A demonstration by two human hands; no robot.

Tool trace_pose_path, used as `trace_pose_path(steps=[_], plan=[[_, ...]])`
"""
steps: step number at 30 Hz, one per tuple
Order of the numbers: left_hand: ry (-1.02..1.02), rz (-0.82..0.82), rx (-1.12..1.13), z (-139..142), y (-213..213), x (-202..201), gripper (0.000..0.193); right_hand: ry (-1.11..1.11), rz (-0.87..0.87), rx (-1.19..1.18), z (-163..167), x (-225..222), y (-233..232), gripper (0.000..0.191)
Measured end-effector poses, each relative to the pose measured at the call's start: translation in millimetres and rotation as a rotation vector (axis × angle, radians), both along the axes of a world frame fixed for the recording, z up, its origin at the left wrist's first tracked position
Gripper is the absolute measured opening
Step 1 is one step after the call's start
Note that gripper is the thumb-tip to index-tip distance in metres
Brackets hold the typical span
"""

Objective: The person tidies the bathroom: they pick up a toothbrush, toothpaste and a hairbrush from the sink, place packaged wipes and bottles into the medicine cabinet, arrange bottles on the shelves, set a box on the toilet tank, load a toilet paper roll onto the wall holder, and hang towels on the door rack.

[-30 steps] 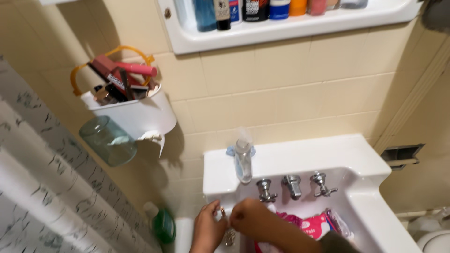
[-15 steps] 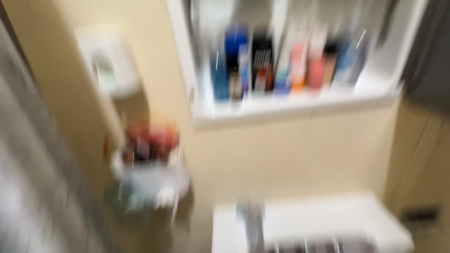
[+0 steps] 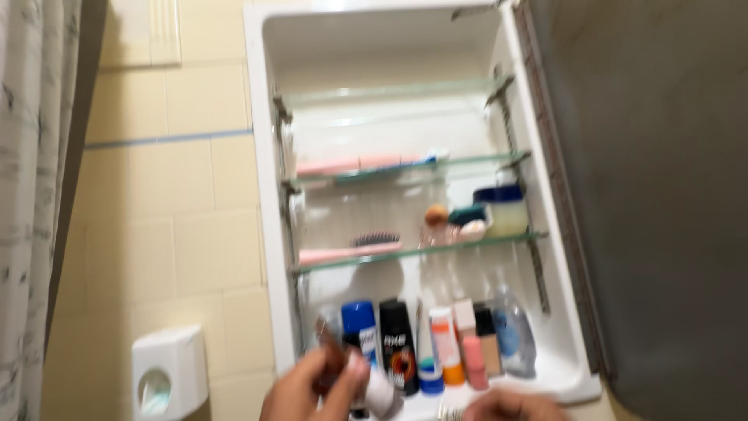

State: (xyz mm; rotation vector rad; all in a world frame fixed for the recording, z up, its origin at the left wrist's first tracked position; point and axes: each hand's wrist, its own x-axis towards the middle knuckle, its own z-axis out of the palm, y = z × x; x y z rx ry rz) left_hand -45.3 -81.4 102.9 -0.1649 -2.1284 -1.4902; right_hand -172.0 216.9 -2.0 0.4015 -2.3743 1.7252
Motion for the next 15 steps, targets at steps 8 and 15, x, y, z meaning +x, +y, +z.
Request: trace_pose_path(steps=[8, 15], plan=[[0.449, 0.138, -0.291, 147.9, 85.0, -37.3, 0.030, 0.517, -0.274, -0.175, 179.0, 43.8, 23.2, 0.021], [0.314, 0.293, -0.386, 187.2, 129.2, -106.4, 0.021, 0.478, -0.356, -0.253, 222.8, 24.4, 45.2, 0.019]])
